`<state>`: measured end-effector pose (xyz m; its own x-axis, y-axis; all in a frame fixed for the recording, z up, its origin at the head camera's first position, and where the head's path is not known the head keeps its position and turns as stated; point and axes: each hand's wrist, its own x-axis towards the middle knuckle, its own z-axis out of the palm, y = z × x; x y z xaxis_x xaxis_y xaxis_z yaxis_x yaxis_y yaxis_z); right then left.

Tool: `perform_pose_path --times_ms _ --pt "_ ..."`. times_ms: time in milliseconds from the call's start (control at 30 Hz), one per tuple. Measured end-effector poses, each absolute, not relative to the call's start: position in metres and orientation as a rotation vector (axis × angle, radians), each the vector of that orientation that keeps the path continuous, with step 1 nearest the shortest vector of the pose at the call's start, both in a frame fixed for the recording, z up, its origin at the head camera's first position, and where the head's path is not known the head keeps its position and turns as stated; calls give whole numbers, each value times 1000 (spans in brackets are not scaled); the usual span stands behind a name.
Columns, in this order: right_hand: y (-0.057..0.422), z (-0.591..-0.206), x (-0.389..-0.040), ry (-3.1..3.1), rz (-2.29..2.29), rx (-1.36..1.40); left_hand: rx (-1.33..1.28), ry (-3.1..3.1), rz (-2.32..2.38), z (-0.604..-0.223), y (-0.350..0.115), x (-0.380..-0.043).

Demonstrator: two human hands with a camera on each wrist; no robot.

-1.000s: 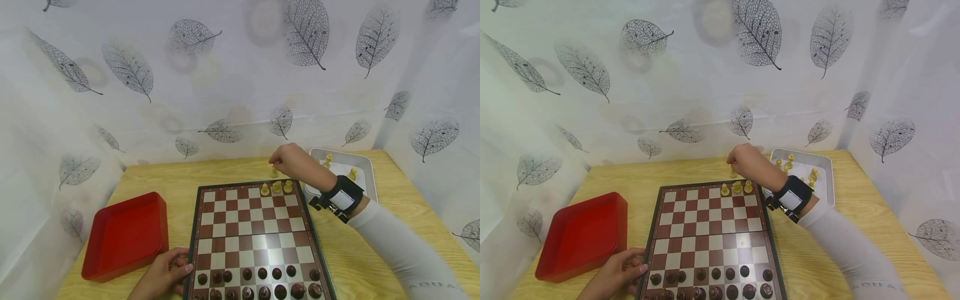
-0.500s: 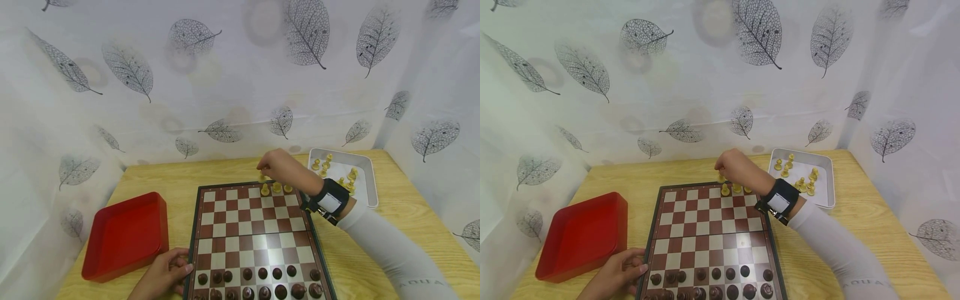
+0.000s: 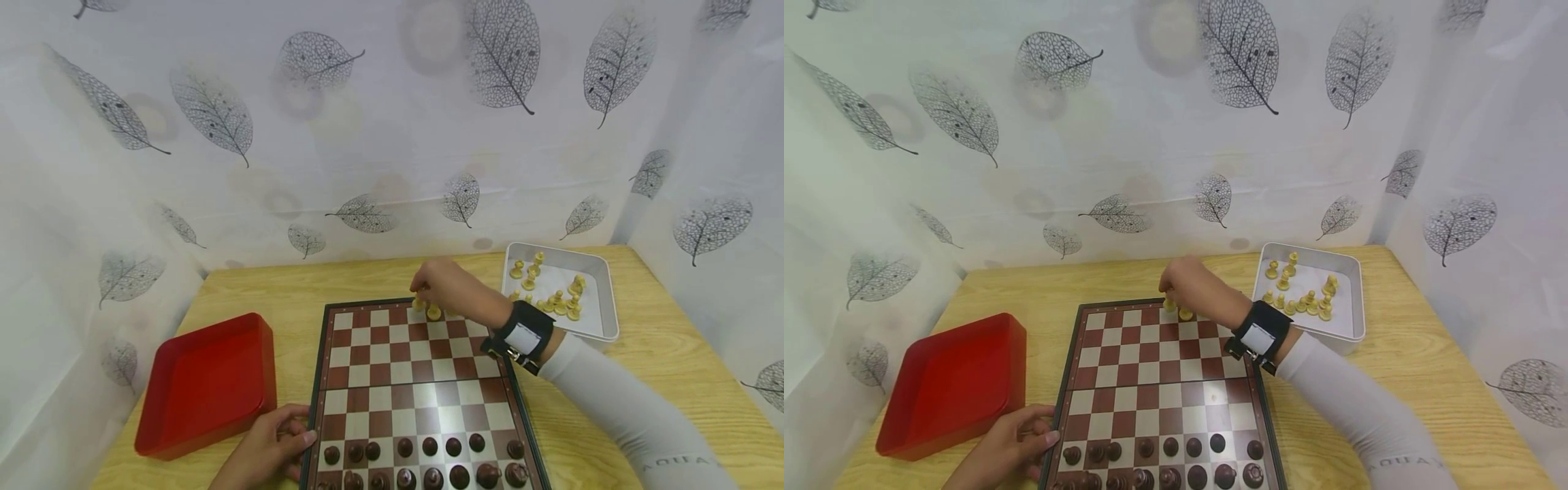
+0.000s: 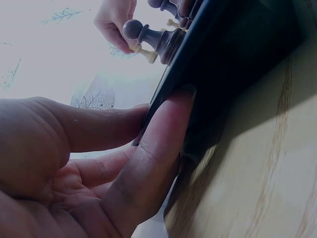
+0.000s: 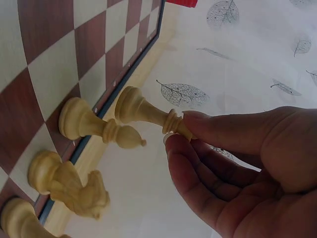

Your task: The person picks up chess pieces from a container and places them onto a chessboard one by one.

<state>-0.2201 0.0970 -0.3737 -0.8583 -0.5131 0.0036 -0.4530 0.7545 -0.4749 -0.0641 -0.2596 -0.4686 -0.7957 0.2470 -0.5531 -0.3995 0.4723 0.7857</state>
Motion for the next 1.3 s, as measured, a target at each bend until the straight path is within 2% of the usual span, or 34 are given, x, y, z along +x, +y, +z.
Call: perform_pose_path --times_ms 600,833,1300 --pt "88 -390 -218 2786 -691 -767 -144 2109 1350 -472 -258 -63" --pt "88 -392 -219 2806 -657 -881 -130 2096 1361 -469 -259 -63" --pt "86 -390 -218 2793 -652 -815 -144 2102 1335 -469 -258 -65"
